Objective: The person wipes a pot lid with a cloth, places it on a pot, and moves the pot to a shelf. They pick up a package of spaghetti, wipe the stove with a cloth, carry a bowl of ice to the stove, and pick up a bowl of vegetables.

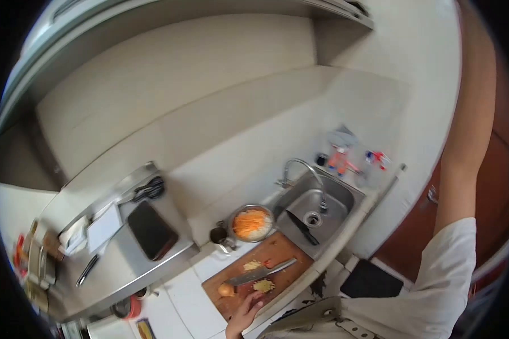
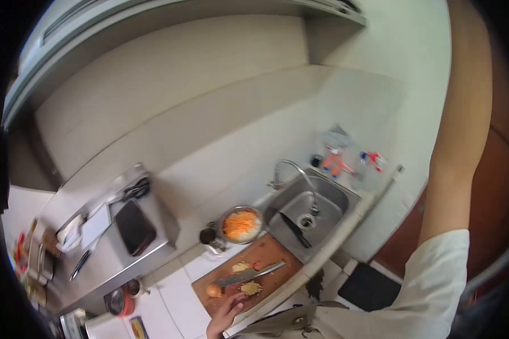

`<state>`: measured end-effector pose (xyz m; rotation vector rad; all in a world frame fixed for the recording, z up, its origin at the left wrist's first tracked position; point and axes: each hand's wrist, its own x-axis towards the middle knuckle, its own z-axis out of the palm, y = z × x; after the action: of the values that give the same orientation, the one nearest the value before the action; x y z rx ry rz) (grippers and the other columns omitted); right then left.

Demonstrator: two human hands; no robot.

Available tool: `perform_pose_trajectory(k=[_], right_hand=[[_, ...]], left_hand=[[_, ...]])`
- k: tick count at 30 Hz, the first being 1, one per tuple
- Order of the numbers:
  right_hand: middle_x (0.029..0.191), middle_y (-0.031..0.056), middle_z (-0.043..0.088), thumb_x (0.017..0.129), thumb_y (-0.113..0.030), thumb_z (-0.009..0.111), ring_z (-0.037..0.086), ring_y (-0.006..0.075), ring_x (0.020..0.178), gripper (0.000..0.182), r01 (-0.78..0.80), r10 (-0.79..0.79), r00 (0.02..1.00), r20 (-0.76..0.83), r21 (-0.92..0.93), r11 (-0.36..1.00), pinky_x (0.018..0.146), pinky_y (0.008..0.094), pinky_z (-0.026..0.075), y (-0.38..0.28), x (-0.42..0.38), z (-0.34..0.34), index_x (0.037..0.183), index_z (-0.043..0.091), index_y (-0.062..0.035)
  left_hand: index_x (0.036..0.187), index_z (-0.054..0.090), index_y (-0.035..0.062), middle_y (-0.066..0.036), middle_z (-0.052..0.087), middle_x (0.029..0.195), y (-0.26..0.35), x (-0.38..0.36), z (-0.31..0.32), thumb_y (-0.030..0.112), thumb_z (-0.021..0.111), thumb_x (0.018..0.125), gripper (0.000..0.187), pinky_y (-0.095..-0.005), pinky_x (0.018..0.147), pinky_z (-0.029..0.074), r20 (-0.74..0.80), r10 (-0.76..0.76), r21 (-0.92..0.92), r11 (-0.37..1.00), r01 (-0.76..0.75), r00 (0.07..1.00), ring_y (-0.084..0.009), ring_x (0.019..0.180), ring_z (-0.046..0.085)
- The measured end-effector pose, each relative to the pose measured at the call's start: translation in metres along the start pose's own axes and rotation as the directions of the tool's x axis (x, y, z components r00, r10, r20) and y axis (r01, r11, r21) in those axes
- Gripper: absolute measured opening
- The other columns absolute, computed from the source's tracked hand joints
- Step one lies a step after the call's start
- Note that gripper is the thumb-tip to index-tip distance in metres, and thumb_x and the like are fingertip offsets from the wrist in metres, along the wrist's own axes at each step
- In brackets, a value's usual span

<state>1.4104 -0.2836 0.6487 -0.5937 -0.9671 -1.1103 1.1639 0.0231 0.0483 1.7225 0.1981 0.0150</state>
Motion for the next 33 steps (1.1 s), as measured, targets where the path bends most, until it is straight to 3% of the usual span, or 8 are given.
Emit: perform_pose_trajectory(k=[5, 8, 14, 16, 18, 19, 22, 33], right_hand=[[0.086, 0.0103, 0.059, 0.087, -0.027, 0.052, 0.058, 0.0185, 0.068, 0.032, -0.306, 0.416, 0.897, 0.147, -0.472, 0.827, 0.061, 0.0263, 0.047, -0.047, -0.148, -0.180, 0.101, 0.055, 0.0018], [0.057, 0.0049, 0.053, 0.072, -0.028, 0.071, 0.052, 0.0182, 0.051, 0.026, -0.015, 0.614, 0.178, 0.769, -0.622, 0.783, 0.044, 0.0289, 0.038, -0.071, -0.255, -0.197, 0.062, 0.056, -0.0087], [0.059, 0.0039, 0.048, 0.075, -0.037, 0.065, 0.050, 0.0218, 0.056, 0.037, -0.002, 0.455, -0.215, 0.864, -0.466, 0.885, 0.051, 0.0325, 0.037, -0.063, -0.389, -0.287, 0.061, 0.045, -0.0090], [0.077, 0.0088, 0.052, 0.078, -0.033, 0.061, 0.053, 0.0264, 0.070, 0.028, -0.160, 0.574, 0.022, 0.818, -0.564, 0.810, 0.060, 0.0354, 0.043, -0.039, -0.362, -0.326, 0.075, 0.052, -0.0068], [0.093, 0.0139, 0.055, 0.083, -0.021, 0.050, 0.055, 0.0295, 0.082, 0.020, 0.418, 0.840, 0.202, 0.504, -0.820, 0.391, 0.068, 0.0398, 0.045, 0.007, -0.295, -0.412, 0.089, 0.057, -0.0030], [0.087, 0.0175, 0.058, 0.084, -0.019, 0.047, 0.058, 0.0322, 0.077, 0.021, 0.049, 0.885, 0.451, 0.118, -0.993, 0.107, 0.067, 0.0401, 0.046, 0.033, -0.247, -0.451, 0.086, 0.059, -0.0016], [0.091, 0.0185, 0.062, 0.089, -0.025, 0.037, 0.059, 0.0357, 0.085, 0.033, 0.216, 0.449, 0.889, 0.092, -0.948, -0.234, 0.075, 0.0431, 0.046, 0.079, -0.142, -0.600, 0.097, 0.062, -0.0060], [0.097, 0.0214, 0.060, 0.093, -0.032, 0.031, 0.057, 0.0377, 0.089, 0.043, 0.253, 0.373, 0.926, 0.052, -0.819, -0.515, 0.077, 0.0441, 0.046, 0.138, -0.089, -0.736, 0.104, 0.057, 0.0007]], left_hand=[[0.130, 0.033, 0.0022, -0.015, 0.049, 0.121, 0.025, 0.062, 0.025, 0.043, 0.042, 0.090, 0.057, -0.0349, 0.092, 0.039, 0.346, 0.025, -0.443, 0.885, 0.140, 0.938, -0.0231, 0.110, 0.049], [0.129, 0.034, 0.0019, -0.016, 0.051, 0.119, 0.027, 0.116, 0.074, 0.054, 0.042, 0.086, 0.068, -0.0357, 0.090, 0.041, 0.737, 0.124, -0.620, 0.518, 0.590, 0.665, -0.0228, 0.106, 0.052], [0.119, 0.045, -0.0040, -0.020, 0.055, 0.112, -0.057, 0.170, 0.181, 0.025, 0.052, 0.078, 0.050, -0.0405, 0.088, 0.043, 0.509, -0.362, -0.570, 0.538, 0.621, 0.781, -0.0310, 0.101, 0.054], [0.114, 0.049, -0.0050, -0.019, 0.057, 0.108, -0.065, 0.173, 0.204, 0.018, 0.051, 0.074, 0.047, -0.0399, 0.088, 0.044, 0.472, -0.395, -0.598, 0.512, 0.616, 0.788, -0.0305, 0.099, 0.055], [0.105, 0.055, -0.0072, -0.018, 0.061, 0.099, -0.079, 0.181, 0.220, 0.007, 0.049, 0.066, 0.041, -0.0391, 0.086, 0.045, 0.442, -0.390, -0.671, 0.454, 0.586, 0.808, -0.0307, 0.092, 0.059], [0.102, 0.055, -0.0074, -0.018, 0.061, 0.097, -0.053, 0.180, 0.233, 0.007, 0.049, 0.066, 0.039, -0.0389, 0.085, 0.046, 0.384, -0.368, -0.718, 0.457, 0.525, 0.847, -0.0306, 0.090, 0.059], [0.090, 0.058, -0.0041, -0.014, 0.063, 0.087, -0.016, 0.183, 0.256, 0.005, 0.052, 0.066, 0.026, -0.0345, 0.076, 0.048, 0.233, -0.335, -0.846, 0.393, 0.360, 0.913, -0.0254, 0.081, 0.061], [0.098, 0.054, -0.0019, -0.009, 0.058, 0.101, -0.017, 0.126, 0.246, 0.009, 0.052, 0.064, 0.035, -0.0334, 0.087, 0.040, -0.508, -0.407, -0.782, 0.588, -0.208, 0.759, -0.0222, 0.095, 0.053]])
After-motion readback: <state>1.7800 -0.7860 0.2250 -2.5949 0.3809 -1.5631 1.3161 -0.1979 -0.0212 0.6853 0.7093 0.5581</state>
